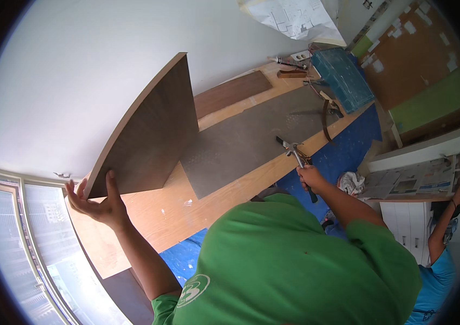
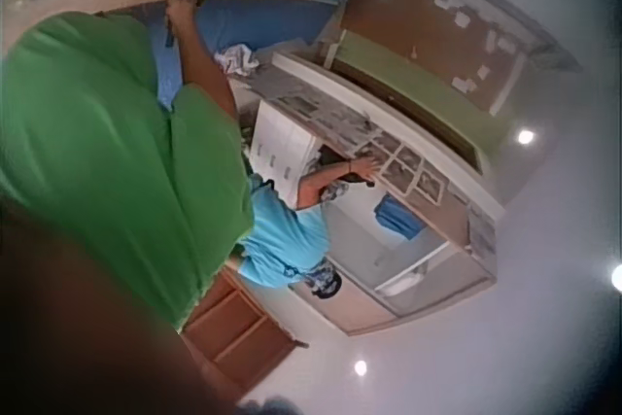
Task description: The person assembles a wooden cabinet by cutting and fitting panels. They use a utility knife to trim edges and a hammer to secure pieces, working on a workbench in a room under renovation.
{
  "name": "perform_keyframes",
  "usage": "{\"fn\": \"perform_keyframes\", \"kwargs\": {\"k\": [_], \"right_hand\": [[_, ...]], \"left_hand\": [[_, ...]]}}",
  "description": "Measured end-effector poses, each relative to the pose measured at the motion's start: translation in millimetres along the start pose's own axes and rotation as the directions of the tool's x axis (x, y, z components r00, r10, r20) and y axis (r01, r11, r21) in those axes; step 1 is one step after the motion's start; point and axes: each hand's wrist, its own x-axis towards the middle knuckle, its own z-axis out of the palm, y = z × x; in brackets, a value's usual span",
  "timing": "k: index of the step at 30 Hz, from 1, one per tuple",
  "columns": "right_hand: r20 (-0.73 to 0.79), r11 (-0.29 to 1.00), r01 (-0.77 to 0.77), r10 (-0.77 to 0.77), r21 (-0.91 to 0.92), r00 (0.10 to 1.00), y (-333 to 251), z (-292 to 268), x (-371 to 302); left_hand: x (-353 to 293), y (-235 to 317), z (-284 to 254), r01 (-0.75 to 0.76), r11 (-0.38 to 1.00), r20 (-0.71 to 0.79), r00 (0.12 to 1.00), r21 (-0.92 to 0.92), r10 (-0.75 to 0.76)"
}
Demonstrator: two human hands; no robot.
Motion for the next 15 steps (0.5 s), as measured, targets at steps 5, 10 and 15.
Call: {"fn": "perform_keyframes", "kwargs": {"k": [5, 10, 15], "right_hand": [[-0.061, 0.997, 0.059, -0.063, -0.055, 0.996, 3, -27, 43], [-0.136, 0.938, 0.152, -0.202, -0.311, 0.970, -14, -69, 121], [-0.144, 0.659, 0.402, -0.613, -0.636, 0.777, -66, -111, 227]], "left_hand": [[14, 16, -24, -0.262, 0.796, 0.166, 0.965, 0.545, 0.204], [37, 67, -17, -0.407, 0.590, 0.415, 0.900, 0.697, 0.130], [86, 101, 61, -0.352, 0.785, 0.685, 0.718, 0.510, -0.123]]}}
